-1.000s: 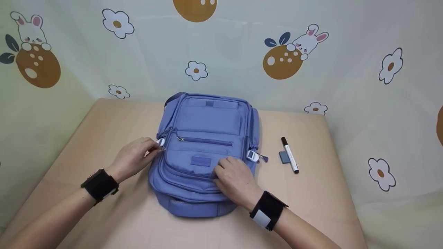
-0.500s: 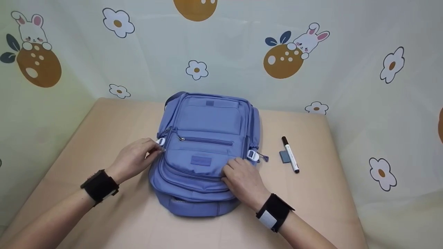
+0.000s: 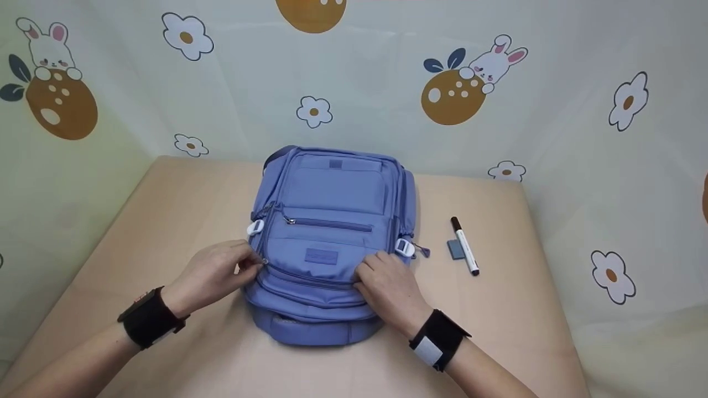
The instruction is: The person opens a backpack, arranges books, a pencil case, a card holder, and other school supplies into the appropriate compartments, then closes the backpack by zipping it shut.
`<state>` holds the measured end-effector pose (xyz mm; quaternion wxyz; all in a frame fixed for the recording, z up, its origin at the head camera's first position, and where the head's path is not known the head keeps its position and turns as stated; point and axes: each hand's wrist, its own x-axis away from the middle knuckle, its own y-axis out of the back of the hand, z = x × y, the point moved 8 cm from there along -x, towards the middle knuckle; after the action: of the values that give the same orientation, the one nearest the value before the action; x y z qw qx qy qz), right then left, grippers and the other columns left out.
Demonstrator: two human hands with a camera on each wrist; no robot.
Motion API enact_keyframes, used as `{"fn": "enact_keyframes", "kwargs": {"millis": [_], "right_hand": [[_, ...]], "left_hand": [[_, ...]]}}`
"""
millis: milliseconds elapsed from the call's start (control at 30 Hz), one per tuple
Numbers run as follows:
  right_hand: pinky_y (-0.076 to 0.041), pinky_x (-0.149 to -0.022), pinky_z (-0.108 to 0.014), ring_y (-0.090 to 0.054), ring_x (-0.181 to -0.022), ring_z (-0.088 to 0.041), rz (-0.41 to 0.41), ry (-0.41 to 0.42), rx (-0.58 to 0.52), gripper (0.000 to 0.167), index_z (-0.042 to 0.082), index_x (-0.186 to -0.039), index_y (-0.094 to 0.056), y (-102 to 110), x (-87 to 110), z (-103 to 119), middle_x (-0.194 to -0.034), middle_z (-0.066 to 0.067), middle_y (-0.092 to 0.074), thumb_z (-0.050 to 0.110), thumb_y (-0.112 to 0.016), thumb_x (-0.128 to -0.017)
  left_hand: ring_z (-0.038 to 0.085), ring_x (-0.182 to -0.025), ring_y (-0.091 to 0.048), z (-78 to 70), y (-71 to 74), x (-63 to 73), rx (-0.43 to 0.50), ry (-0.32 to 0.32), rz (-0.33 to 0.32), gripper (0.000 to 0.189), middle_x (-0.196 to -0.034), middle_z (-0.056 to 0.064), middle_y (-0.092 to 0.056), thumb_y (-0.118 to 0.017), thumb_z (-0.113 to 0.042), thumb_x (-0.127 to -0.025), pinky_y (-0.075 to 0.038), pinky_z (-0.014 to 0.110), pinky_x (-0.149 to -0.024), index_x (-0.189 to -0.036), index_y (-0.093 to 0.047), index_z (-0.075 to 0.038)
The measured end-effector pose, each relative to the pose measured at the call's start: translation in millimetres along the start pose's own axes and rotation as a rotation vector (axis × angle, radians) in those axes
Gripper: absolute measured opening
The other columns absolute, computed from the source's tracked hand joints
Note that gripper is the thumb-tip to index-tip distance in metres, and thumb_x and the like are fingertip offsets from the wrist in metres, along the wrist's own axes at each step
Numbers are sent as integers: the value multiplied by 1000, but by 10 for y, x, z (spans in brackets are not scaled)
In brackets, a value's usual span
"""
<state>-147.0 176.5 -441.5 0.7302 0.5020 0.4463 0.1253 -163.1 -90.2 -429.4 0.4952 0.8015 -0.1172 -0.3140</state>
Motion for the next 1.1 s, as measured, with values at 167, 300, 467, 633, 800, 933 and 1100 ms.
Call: {"fn": "enact_keyframes", "kwargs": {"millis": [167, 300, 467, 633, 800, 933, 1100], "right_hand": [[-49, -70, -36, -57, -80, -18, 2, -7, 1, 21, 16, -87, -66, 9, -1, -2, -87, 4, -62, 12, -85, -78], [-48, -69, -35, -56, -80, -17, -12, 0, -10, 21, 15, -87, -66, 20, -1, 0, -87, 5, -61, 10, -84, -79], [-48, -71, -36, -56, -82, -16, -28, -6, -45, 23, 15, -88, -66, 51, 11, -23, -89, 6, -61, 8, -85, -78], [-48, -73, -37, -56, -84, -17, -9, -22, -58, 23, 15, -91, -67, 111, 57, -117, -91, 5, -61, 11, -86, -79], [-49, -76, -37, -58, -90, -19, -8, -15, -52, 26, 12, -94, -67, 185, 137, -271, -98, 2, -63, 6, -85, -76], [-49, -81, -36, -59, -95, -21, -18, -23, -52, 29, 10, -96, -68, 203, 180, -400, -102, -2, -64, -1, -84, -74], [-52, -81, -37, -60, -95, -23, -23, 8, -28, 28, 9, -97, -67, 157, 180, -471, -104, -4, -63, -3, -81, -77]], "left_hand": [[11, -69, -56, -155, -54, -5, 29, -7, 19, 5, -78, -6, -61, -73, -10, -87, -50, 30, -62, -86, -69, -13], [10, -70, -55, -186, -85, -13, 33, 3, 19, 5, -78, -7, -61, -72, -9, -86, -49, 29, -61, -86, -69, -13], [9, -70, -54, -159, -101, -11, 54, 31, 24, 8, -79, -8, -60, -74, -9, -86, -48, 28, -61, -87, -70, -15], [9, -71, -54, -139, -104, 7, 69, 55, 30, 9, -79, -8, -60, -75, -9, -86, -48, 28, -62, -86, -70, -16], [9, -71, -54, -126, -103, 29, 73, 73, 39, 8, -80, -8, -60, -75, -9, -86, -48, 28, -63, -86, -69, -15], [8, -72, -55, -116, -104, 43, 77, 85, 39, 8, -82, -9, -63, -76, -11, -87, -49, 28, -63, -87, -71, -16], [7, -72, -55, -106, -117, 52, 79, 99, 36, 7, -82, -9, -63, -77, -11, -87, -49, 28, -62, -88, -71, -16]]}}
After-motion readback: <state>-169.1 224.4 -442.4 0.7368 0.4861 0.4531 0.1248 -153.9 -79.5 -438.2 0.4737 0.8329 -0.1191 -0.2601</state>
